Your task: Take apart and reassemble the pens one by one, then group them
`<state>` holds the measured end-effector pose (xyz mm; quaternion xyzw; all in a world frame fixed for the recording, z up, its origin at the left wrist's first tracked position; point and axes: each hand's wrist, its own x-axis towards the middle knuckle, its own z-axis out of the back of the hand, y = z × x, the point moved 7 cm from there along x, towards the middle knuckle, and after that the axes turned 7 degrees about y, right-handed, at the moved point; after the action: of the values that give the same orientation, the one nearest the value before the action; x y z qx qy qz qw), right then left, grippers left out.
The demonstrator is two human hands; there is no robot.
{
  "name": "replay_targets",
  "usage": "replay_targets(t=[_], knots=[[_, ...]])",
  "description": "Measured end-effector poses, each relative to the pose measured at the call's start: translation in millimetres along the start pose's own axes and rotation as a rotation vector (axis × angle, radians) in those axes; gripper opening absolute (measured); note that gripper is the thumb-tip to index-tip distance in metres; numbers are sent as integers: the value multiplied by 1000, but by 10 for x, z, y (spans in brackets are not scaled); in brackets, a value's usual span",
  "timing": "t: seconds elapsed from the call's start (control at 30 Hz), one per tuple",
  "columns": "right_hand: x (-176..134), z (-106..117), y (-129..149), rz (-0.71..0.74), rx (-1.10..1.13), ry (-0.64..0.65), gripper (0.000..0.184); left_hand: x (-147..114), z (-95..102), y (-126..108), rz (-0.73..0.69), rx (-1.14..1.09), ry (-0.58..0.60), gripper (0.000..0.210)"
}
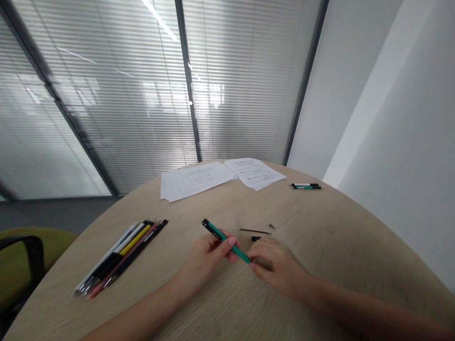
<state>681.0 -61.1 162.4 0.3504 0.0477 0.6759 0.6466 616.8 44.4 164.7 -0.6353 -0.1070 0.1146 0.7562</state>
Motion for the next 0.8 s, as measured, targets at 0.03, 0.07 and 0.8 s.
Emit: replay_targets(t=[0.03,0.07,0.8], knots=[[-2,0,-3,-1,-3,-2,11,3,2,11,3,-12,-2,25],[-4,-1,-8,-7,-5,-2,11,7,7,18,4,-23,-5,25],[-8,22,-96,-113,37,-21,13,-7,119,10,33,-147,-145,27]])
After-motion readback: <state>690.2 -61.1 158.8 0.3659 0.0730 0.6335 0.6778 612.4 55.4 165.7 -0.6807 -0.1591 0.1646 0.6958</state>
